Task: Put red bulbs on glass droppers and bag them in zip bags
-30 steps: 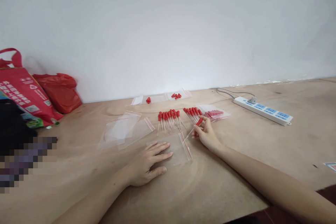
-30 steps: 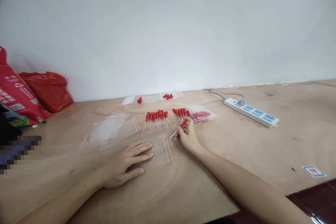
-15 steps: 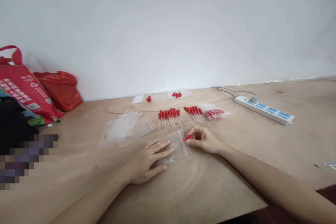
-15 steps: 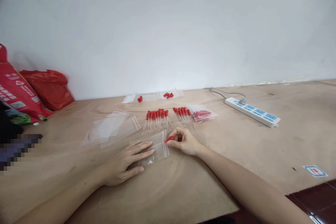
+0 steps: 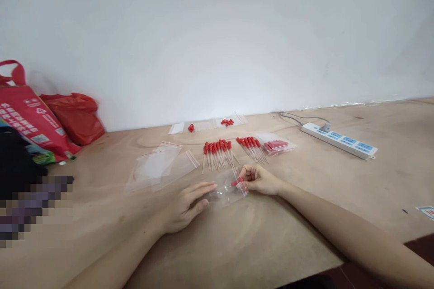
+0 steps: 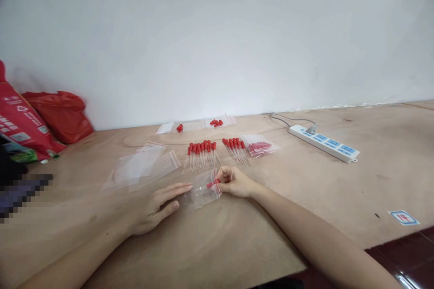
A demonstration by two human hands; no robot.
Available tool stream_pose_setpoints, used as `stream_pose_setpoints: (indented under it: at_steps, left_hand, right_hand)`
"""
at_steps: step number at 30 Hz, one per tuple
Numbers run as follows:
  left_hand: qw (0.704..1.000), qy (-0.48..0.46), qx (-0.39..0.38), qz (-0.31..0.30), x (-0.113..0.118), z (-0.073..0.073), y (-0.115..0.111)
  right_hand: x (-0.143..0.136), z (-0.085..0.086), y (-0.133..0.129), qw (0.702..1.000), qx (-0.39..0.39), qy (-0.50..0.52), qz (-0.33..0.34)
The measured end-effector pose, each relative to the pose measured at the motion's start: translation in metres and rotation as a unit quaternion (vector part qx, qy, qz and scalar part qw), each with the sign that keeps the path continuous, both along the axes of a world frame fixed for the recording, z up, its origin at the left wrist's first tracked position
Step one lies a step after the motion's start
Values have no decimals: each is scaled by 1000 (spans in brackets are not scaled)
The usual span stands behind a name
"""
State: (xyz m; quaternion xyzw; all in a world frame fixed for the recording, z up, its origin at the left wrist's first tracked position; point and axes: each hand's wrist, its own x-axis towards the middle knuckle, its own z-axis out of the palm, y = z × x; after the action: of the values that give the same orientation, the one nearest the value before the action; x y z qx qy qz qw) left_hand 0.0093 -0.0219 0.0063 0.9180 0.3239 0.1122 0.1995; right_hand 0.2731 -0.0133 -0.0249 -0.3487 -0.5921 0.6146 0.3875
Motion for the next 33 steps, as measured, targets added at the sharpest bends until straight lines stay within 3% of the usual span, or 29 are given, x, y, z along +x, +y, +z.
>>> stream_pose_setpoints:
  at_steps: [2,7,9,15,20,24,29,33]
  left_hand:
    - [1000,-15,3,18,1,0,0]
    - [1000,-25,13,-5,5,1,0]
    - [1000,-21,11,-7,4,1,0]
    - [999,-25,6,-19,1,-3,2]
    - [1000,-26,6,-17,1,-2,2]
    - [1000,-18,2,-19,2,-1,2]
    - [1000,-15,-1,-24,0,-5,3]
    - [999,-22,-8,-27,-2,-6,3]
  right_hand:
    - [3,3,0,999,13,-31,-5]
    - [4,11,-4,980,155,-125,15]
    - [5,11,-4,974,172,-143,11]
    - [18,7,5,965,107,-236,-43]
    - [17,21,27,891,174,-351,-228]
    - [-5,32,59,855,127,-412,-288]
    - [-31,29,101,845,51,-423,-322]
    - [-36,23,116,847,24,-403,-345]
